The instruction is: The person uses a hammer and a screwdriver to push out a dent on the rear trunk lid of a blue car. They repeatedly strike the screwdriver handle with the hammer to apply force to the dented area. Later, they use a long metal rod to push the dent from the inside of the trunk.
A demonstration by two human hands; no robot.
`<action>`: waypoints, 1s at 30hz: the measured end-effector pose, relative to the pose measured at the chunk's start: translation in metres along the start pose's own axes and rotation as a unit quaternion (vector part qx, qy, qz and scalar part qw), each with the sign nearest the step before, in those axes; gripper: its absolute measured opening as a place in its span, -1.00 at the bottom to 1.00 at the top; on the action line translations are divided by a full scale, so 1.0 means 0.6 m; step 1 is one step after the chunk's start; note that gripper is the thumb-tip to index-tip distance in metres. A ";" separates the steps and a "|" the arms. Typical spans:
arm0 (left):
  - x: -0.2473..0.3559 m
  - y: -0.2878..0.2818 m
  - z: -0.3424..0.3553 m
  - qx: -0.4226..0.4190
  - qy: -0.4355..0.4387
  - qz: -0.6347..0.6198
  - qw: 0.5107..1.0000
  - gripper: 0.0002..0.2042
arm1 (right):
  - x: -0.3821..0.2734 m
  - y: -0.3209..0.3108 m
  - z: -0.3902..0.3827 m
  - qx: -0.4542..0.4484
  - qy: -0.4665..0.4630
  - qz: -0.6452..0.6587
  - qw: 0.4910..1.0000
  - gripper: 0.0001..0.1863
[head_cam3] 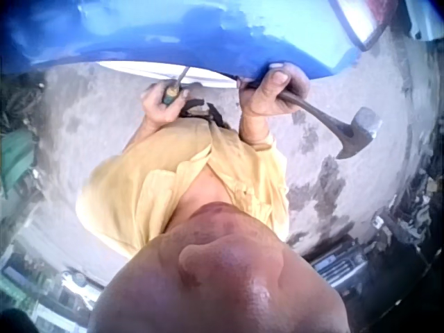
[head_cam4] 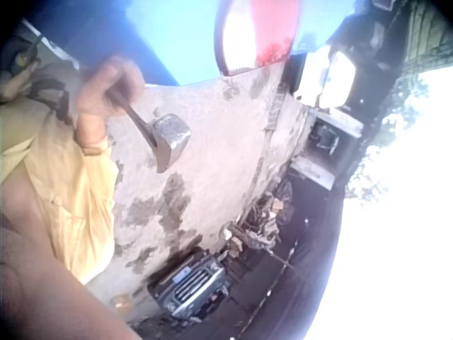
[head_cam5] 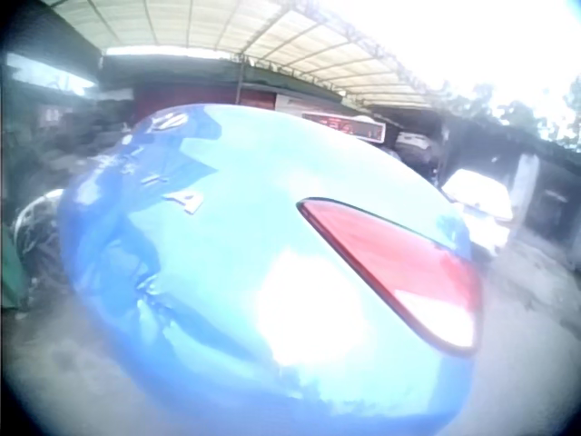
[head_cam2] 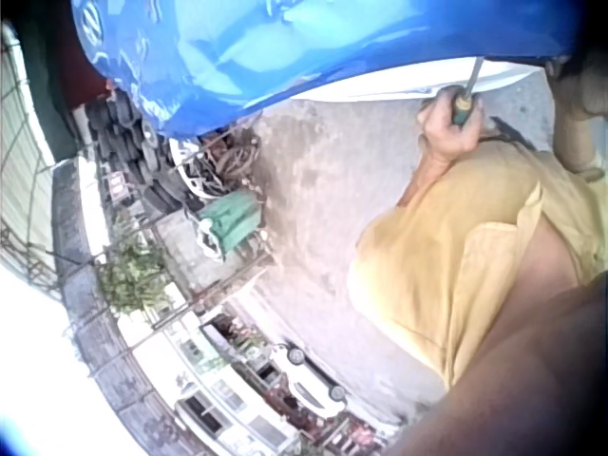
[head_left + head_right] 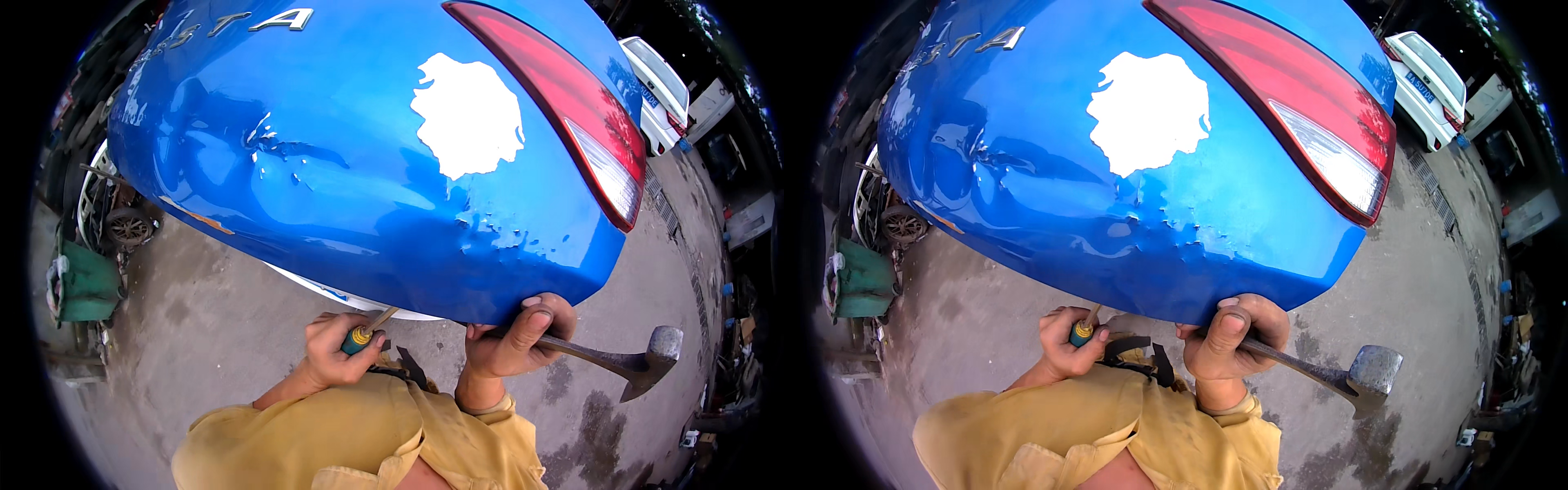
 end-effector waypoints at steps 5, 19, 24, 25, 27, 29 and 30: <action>0.019 -0.008 -0.002 -0.006 -0.043 -0.030 0.999 -0.82 | 0.002 -0.003 0.003 0.017 -0.002 0.016 1.000 -0.69; 0.035 -0.013 0.009 -0.044 -0.122 -0.060 0.990 -0.86 | -0.006 0.005 0.018 0.003 -0.010 0.027 1.000 -0.73; 0.018 -0.006 0.000 -0.018 -0.064 -0.013 0.998 -0.84 | -0.004 -0.005 0.008 -0.007 0.004 0.018 1.000 -0.71; 0.016 -0.004 0.000 -0.014 -0.043 0.000 0.999 -0.84 | -0.007 -0.005 0.007 -0.010 0.004 0.016 1.000 -0.71; 0.011 -0.001 0.003 0.002 -0.006 0.022 1.000 -0.83 | -0.006 -0.007 0.006 -0.001 0.006 0.009 1.000 -0.69; 0.010 0.001 0.002 0.024 0.024 0.035 0.999 -0.82 | -0.004 -0.001 0.010 -0.016 0.001 0.022 1.000 -0.68; 0.008 0.000 0.001 0.034 0.019 0.021 0.999 -0.82 | -0.006 0.004 0.011 -0.025 -0.002 0.027 0.999 -0.68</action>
Point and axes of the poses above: each hand's wrist, its own z-axis towards the middle knuckle, its own y-axis out of the palm, x = y × z, the point moved 7 cm from there along z, towards the middle knuckle, and after that the axes turned 5 degrees about y, right-handed, at the moved point
